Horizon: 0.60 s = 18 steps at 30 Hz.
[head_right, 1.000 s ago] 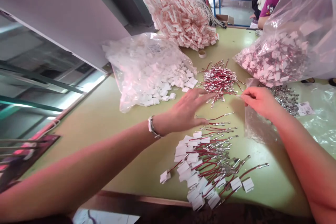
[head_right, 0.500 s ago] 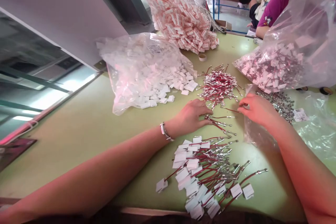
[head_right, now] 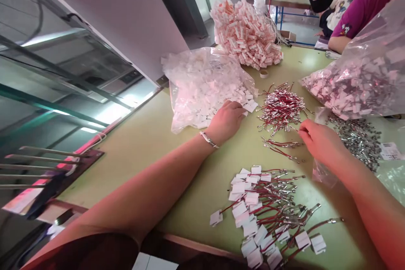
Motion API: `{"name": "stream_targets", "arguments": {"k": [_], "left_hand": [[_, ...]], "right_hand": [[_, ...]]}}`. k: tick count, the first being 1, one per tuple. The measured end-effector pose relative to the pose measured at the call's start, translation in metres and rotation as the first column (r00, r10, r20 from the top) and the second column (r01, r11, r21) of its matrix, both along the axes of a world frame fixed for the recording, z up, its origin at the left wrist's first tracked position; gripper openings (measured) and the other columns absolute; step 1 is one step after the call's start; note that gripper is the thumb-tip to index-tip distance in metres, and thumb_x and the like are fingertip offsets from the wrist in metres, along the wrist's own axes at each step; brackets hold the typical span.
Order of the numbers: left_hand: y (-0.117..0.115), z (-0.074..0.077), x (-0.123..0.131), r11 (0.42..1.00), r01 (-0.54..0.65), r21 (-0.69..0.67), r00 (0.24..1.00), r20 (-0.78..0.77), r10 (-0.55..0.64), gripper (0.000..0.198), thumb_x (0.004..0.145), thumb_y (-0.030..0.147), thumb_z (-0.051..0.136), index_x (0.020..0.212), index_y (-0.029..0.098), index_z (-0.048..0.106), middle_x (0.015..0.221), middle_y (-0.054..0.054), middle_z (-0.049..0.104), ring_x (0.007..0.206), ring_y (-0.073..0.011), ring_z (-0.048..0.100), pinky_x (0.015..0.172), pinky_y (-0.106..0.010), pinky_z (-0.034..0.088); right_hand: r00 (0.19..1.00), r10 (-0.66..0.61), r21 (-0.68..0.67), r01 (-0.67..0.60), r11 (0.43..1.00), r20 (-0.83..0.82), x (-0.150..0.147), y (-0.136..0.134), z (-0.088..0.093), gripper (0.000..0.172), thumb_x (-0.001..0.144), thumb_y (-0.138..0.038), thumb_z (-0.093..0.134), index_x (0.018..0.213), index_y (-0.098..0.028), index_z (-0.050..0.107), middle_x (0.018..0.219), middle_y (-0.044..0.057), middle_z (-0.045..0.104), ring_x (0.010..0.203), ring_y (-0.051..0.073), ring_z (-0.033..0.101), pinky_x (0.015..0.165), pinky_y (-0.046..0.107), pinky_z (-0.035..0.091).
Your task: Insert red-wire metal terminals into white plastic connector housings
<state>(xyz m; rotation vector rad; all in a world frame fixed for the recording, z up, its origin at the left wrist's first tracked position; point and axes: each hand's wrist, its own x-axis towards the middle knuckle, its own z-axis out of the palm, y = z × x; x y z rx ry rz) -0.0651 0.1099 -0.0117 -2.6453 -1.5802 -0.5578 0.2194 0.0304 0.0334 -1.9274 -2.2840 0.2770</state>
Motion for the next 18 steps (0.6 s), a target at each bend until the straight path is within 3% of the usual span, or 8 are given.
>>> {"name": "stream_targets", "arguments": {"k": [4,8,14,18], "left_hand": [[0.004,-0.006,0.003,0.999,-0.004,-0.043,0.998,-0.070,0.001,0.025,0.088,0.015,0.046,0.094,0.013,0.071,0.099,-0.014,0.065,0.097,-0.0271,0.055,0.084,-0.038,0.047],[0.001,-0.008,0.004,0.997,-0.019,-0.073,0.999,-0.028,0.017,0.026,0.089,0.018,0.045,0.097,0.016,0.071,0.097,-0.010,0.068,0.098,-0.0262,0.058,0.086,-0.038,0.047],[-0.007,-0.008,0.006,0.986,-0.077,-0.147,0.984,0.149,0.099,0.030,0.085,0.022,0.053,0.111,0.019,0.067,0.102,-0.008,0.066,0.096,-0.0245,0.061,0.085,-0.036,0.049],[-0.008,-0.009,0.007,0.980,-0.051,-0.192,0.974,0.206,0.091,0.025,0.081,0.019,0.055,0.100,0.017,0.070,0.097,-0.009,0.064,0.093,-0.0242,0.060,0.084,-0.037,0.050]], "right_hand": [[0.962,0.006,-0.098,-0.034,0.995,-0.273,-0.008,-0.002,0.008,0.012,0.084,-0.032,0.051,0.082,-0.022,0.059,0.067,-0.002,0.063,0.055,0.013,0.050,0.052,0.027,0.034],[0.931,-0.004,-0.175,-0.064,0.982,-0.364,-0.018,0.006,0.002,0.013,0.080,-0.031,0.056,0.078,-0.021,0.065,0.061,-0.002,0.059,0.052,0.011,0.046,0.051,0.027,0.034],[0.945,0.017,-0.046,-0.034,0.998,-0.325,-0.038,0.009,0.001,0.017,0.082,-0.030,0.054,0.074,-0.022,0.066,0.062,-0.001,0.060,0.053,0.011,0.046,0.053,0.029,0.034],[0.961,0.128,0.131,-0.098,0.986,-0.247,-0.047,0.000,-0.003,0.019,0.086,-0.026,0.049,0.077,-0.022,0.065,0.079,0.003,0.066,0.070,0.015,0.056,0.063,0.031,0.039]]}}
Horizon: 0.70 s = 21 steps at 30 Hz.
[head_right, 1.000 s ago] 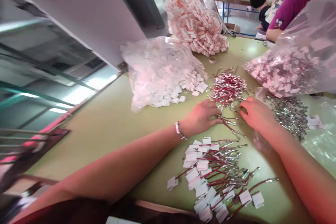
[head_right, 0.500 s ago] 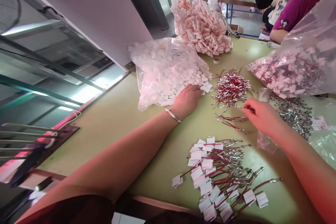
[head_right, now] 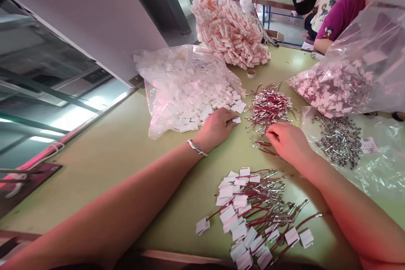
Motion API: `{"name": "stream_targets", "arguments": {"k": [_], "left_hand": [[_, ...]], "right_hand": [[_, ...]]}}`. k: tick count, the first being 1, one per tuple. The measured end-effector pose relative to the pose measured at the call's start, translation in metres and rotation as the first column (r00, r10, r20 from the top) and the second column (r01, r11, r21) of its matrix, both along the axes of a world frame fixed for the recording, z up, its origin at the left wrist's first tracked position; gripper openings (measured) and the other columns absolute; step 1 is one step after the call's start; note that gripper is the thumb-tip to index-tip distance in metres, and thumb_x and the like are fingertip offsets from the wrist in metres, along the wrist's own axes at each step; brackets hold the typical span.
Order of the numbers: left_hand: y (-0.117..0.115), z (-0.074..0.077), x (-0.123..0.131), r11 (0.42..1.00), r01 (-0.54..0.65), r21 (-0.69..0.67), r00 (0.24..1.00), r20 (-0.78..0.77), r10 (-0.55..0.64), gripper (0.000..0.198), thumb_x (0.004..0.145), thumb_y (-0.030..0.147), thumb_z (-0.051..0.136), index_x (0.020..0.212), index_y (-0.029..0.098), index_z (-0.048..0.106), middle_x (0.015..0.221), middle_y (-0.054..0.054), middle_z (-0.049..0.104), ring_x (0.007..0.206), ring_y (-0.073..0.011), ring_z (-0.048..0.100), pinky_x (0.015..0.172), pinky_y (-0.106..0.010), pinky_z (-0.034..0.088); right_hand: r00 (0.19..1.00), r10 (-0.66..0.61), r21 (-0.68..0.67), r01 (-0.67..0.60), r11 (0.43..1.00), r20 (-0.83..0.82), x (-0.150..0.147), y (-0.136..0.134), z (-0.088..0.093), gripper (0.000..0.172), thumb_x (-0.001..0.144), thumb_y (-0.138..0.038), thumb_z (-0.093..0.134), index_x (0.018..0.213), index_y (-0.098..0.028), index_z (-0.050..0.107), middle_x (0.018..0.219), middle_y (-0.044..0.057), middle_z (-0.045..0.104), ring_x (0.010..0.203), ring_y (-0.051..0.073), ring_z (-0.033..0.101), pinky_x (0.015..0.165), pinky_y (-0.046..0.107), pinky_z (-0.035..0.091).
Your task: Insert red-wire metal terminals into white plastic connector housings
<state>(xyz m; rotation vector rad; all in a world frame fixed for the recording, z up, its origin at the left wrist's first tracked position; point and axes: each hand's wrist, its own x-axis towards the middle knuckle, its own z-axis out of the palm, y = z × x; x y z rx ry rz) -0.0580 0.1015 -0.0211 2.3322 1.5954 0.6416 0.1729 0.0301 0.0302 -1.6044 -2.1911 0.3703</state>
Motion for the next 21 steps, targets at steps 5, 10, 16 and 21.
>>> {"name": "stream_targets", "arguments": {"k": [5,10,16,21], "left_hand": [[-0.006,0.010,0.004,0.998,-0.035,-0.044,0.960,0.277,0.046,0.012,0.075,0.017,0.060,0.085,0.017,0.067,0.086,-0.005,0.065,0.079,-0.0178,0.060,0.077,-0.034,0.051],[-0.030,0.024,0.024,0.898,0.254,-0.358,0.687,0.720,0.093,0.017,0.078,0.024,0.063,0.092,0.014,0.061,0.070,-0.001,0.064,0.063,-0.0114,0.060,0.062,-0.026,0.050],[-0.044,0.020,0.036,0.758,0.463,-0.459,0.483,0.848,0.218,0.016,0.077,0.021,0.066,0.090,0.014,0.061,0.070,0.001,0.064,0.060,-0.0075,0.059,0.064,-0.024,0.051],[-0.047,0.023,0.035,0.790,0.419,-0.448,0.570,0.807,0.155,0.014,0.075,0.016,0.066,0.089,0.014,0.065,0.068,0.001,0.065,0.060,-0.0075,0.059,0.064,-0.023,0.052]], "right_hand": [[0.999,0.041,0.060,-0.042,0.997,0.017,0.002,-0.004,-0.004,0.022,0.090,-0.025,0.044,0.080,-0.020,0.063,0.082,0.004,0.066,0.073,0.016,0.055,0.065,0.031,0.039],[0.961,0.021,-0.078,-0.043,0.996,-0.274,-0.002,-0.004,0.000,0.021,0.088,-0.031,0.047,0.076,-0.020,0.060,0.066,-0.001,0.058,0.060,0.012,0.048,0.059,0.028,0.037],[0.921,-0.030,-0.275,-0.085,0.958,-0.389,-0.008,-0.005,0.003,0.022,0.085,-0.031,0.048,0.067,-0.019,0.054,0.058,-0.004,0.046,0.055,0.010,0.039,0.054,0.026,0.032],[0.924,-0.101,-0.480,-0.097,0.872,-0.370,-0.004,-0.002,-0.001,0.023,0.080,-0.030,0.049,0.060,-0.019,0.051,0.053,-0.006,0.037,0.049,0.008,0.031,0.047,0.024,0.025]]}}
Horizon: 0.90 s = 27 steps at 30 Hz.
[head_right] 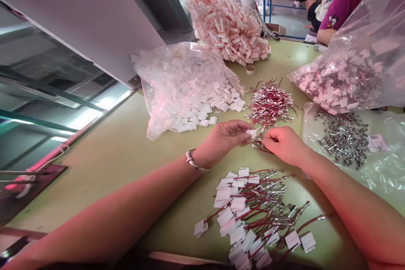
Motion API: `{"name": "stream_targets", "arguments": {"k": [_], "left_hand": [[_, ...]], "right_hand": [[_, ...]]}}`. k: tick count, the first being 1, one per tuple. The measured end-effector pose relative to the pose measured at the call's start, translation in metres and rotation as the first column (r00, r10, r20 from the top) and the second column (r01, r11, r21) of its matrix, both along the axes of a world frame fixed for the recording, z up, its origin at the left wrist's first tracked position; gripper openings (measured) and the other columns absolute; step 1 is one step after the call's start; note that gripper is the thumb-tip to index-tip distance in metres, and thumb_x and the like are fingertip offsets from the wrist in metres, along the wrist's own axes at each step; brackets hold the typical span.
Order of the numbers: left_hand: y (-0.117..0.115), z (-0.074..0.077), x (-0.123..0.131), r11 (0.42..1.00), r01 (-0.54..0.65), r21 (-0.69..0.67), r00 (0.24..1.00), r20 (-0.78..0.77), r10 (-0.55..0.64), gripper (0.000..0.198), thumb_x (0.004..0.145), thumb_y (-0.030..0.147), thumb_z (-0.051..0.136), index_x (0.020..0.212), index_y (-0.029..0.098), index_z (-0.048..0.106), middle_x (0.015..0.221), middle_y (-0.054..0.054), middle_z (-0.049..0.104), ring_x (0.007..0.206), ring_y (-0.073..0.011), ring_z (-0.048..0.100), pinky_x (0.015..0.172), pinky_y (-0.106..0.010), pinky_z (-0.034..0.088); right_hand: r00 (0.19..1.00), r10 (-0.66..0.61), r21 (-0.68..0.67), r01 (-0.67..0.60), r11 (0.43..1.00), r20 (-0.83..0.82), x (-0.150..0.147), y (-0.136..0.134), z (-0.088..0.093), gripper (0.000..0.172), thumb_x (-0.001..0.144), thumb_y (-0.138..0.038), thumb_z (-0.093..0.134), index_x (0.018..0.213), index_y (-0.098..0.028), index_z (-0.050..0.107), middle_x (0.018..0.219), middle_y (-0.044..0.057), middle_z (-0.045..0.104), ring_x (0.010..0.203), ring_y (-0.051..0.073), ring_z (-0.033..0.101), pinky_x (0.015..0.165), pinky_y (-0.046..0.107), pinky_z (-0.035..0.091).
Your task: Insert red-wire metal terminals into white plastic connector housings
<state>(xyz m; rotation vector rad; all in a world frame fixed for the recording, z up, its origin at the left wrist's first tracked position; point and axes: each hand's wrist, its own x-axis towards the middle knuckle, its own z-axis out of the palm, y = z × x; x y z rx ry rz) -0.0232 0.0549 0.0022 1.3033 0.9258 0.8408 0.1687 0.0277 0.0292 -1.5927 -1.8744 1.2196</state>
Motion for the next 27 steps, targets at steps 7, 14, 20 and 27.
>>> {"name": "stream_targets", "arguments": {"k": [7,14,20,27], "left_hand": [[0.004,0.005,-0.003,0.992,0.129,0.012,0.988,-0.088,-0.127,0.017,0.076,0.019,0.065,0.091,0.014,0.067,0.057,0.002,0.063,0.052,-0.0078,0.059,0.051,-0.019,0.049],[0.007,0.010,-0.009,0.963,0.262,-0.067,0.964,-0.018,-0.264,0.019,0.071,0.024,0.071,0.087,0.014,0.066,0.062,0.001,0.066,0.050,-0.0069,0.058,0.048,-0.018,0.048],[0.003,0.007,-0.003,0.938,0.333,-0.100,0.943,0.020,-0.332,0.021,0.069,0.023,0.074,0.085,0.014,0.065,0.065,0.000,0.068,0.051,-0.0069,0.059,0.050,-0.019,0.049],[-0.005,0.000,0.003,0.982,0.112,-0.151,0.992,0.073,-0.102,0.019,0.073,0.025,0.072,0.084,0.012,0.062,0.060,0.001,0.066,0.048,-0.0064,0.058,0.046,-0.017,0.046]], "right_hand": [[0.989,0.122,0.043,-0.126,0.991,0.084,0.001,-0.002,0.003,0.021,0.078,-0.025,0.051,0.057,-0.019,0.048,0.054,-0.006,0.038,0.051,0.008,0.032,0.049,0.024,0.027],[0.939,0.326,0.055,-0.333,0.941,0.109,0.006,0.000,0.014,0.017,0.078,-0.023,0.049,0.063,-0.019,0.056,0.055,-0.005,0.042,0.053,0.008,0.035,0.051,0.024,0.028],[0.970,0.237,-0.158,-0.243,0.957,-0.058,0.006,0.006,0.010,0.016,0.075,-0.028,0.052,0.063,-0.018,0.056,0.053,-0.007,0.040,0.047,0.007,0.030,0.045,0.022,0.024],[0.999,-0.026,0.171,0.020,0.985,0.032,-0.013,-0.011,-0.006,0.021,0.080,-0.031,0.049,0.062,-0.020,0.052,0.056,-0.004,0.046,0.053,0.010,0.038,0.051,0.024,0.031]]}}
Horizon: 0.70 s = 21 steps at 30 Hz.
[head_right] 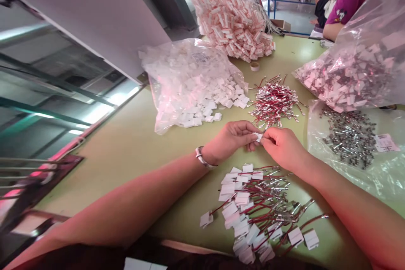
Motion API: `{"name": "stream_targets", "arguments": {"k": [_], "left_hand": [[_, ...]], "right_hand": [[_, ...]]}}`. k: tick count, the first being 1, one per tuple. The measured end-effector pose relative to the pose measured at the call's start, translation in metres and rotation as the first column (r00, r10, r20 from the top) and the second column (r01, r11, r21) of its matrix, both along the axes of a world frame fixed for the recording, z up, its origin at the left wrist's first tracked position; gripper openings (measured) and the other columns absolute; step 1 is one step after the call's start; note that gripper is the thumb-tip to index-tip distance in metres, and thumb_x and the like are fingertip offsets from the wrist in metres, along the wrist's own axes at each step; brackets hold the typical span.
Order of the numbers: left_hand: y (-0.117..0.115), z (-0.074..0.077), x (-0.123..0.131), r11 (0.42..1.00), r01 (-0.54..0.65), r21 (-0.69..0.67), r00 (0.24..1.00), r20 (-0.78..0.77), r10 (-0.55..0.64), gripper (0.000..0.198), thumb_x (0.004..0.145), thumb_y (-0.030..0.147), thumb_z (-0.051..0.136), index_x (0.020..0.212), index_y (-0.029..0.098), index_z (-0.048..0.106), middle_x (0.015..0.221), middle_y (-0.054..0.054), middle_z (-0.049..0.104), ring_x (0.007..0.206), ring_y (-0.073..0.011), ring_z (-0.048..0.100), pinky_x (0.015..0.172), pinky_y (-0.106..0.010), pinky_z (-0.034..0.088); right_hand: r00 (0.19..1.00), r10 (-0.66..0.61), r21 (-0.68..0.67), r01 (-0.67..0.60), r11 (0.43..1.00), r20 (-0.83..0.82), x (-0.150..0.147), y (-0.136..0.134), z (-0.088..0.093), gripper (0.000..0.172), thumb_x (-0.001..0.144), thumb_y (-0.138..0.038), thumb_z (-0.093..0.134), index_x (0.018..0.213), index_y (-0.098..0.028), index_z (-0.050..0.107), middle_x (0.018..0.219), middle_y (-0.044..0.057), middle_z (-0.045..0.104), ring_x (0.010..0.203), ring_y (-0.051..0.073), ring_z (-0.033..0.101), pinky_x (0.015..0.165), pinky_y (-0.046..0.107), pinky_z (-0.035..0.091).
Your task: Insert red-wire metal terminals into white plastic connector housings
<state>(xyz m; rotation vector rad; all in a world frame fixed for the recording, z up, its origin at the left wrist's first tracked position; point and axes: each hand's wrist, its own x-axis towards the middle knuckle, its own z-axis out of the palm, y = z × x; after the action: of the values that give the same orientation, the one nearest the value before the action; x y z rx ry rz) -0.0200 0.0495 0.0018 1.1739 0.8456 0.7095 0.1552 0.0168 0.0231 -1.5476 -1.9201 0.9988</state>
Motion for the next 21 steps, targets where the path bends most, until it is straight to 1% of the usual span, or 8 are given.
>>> {"name": "stream_targets", "arguments": {"k": [6,8,10,11,13,15,17,21], "left_hand": [[-0.010,-0.003,0.004,0.997,-0.063,0.045,0.998,-0.026,0.064,0.014,0.079,0.025,0.065,0.084,0.013,0.060,0.062,0.000,0.065,0.050,-0.0069,0.059,0.048,-0.018,0.048],[-0.006,0.003,-0.001,0.984,0.018,0.178,0.991,-0.133,0.006,0.015,0.082,0.026,0.062,0.087,0.013,0.063,0.063,-0.001,0.065,0.053,-0.0085,0.059,0.051,-0.021,0.049],[0.004,0.012,-0.015,0.901,0.184,0.392,0.938,-0.343,-0.043,0.017,0.082,0.030,0.062,0.087,0.014,0.067,0.067,-0.003,0.067,0.060,-0.0117,0.061,0.058,-0.025,0.050],[0.012,0.017,-0.023,0.816,0.268,0.511,0.882,-0.471,0.005,0.018,0.081,0.032,0.064,0.083,0.015,0.069,0.072,-0.004,0.068,0.067,-0.0141,0.063,0.064,-0.027,0.051],[0.027,0.023,-0.042,0.673,0.304,0.674,0.704,-0.635,0.318,0.024,0.083,0.038,0.061,0.079,0.016,0.071,0.084,-0.008,0.068,0.081,-0.0202,0.063,0.074,-0.033,0.050],[0.041,0.022,-0.057,0.661,0.354,0.662,0.378,-0.748,0.546,0.027,0.085,0.037,0.056,0.080,0.015,0.071,0.085,-0.012,0.067,0.087,-0.0261,0.062,0.075,-0.037,0.050],[0.048,0.016,-0.064,0.683,0.445,0.580,0.171,-0.803,0.571,0.025,0.086,0.032,0.055,0.082,0.013,0.070,0.083,-0.014,0.066,0.089,-0.0297,0.062,0.075,-0.039,0.049],[0.049,0.002,-0.060,0.693,0.532,0.486,0.126,-0.855,0.503,0.020,0.086,0.018,0.049,0.089,0.013,0.069,0.088,-0.013,0.066,0.090,-0.0290,0.062,0.075,-0.037,0.049]], "right_hand": [[0.998,-0.054,0.057,0.052,0.997,0.034,-0.003,-0.004,-0.002,0.024,0.082,-0.034,0.049,0.062,-0.021,0.052,0.052,-0.003,0.052,0.050,0.012,0.043,0.050,0.025,0.033],[0.999,-0.025,-0.014,0.026,1.000,0.042,-0.001,-0.004,-0.001,0.024,0.082,-0.034,0.050,0.062,-0.021,0.053,0.052,-0.003,0.055,0.049,0.012,0.045,0.049,0.025,0.033],[0.996,0.023,-0.098,-0.015,0.995,0.081,0.001,-0.006,0.001,0.024,0.082,-0.033,0.051,0.062,-0.021,0.055,0.052,-0.003,0.055,0.047,0.011,0.045,0.048,0.025,0.032],[0.992,0.055,-0.125,-0.042,0.991,0.109,0.002,-0.007,0.002,0.023,0.082,-0.032,0.051,0.063,-0.021,0.056,0.052,-0.003,0.055,0.046,0.011,0.044,0.047,0.025,0.031],[0.973,0.152,-0.129,-0.130,0.983,0.174,0.003,-0.012,0.005,0.022,0.082,-0.031,0.052,0.064,-0.021,0.059,0.054,-0.002,0.056,0.048,0.011,0.044,0.048,0.026,0.031],[0.928,0.279,-0.102,-0.262,0.960,0.246,0.004,-0.014,0.008,0.022,0.081,-0.030,0.054,0.064,-0.021,0.063,0.060,0.000,0.061,0.053,0.012,0.047,0.051,0.027,0.032],[0.892,0.347,-0.077,-0.340,0.937,0.288,0.008,-0.013,0.010,0.024,0.082,-0.030,0.054,0.062,-0.021,0.065,0.064,0.002,0.063,0.056,0.013,0.050,0.055,0.029,0.034],[0.907,0.146,0.021,-0.168,0.986,0.394,0.020,0.001,0.010,0.026,0.086,-0.031,0.050,0.070,-0.021,0.067,0.068,0.002,0.063,0.055,0.013,0.049,0.054,0.030,0.035]]}}
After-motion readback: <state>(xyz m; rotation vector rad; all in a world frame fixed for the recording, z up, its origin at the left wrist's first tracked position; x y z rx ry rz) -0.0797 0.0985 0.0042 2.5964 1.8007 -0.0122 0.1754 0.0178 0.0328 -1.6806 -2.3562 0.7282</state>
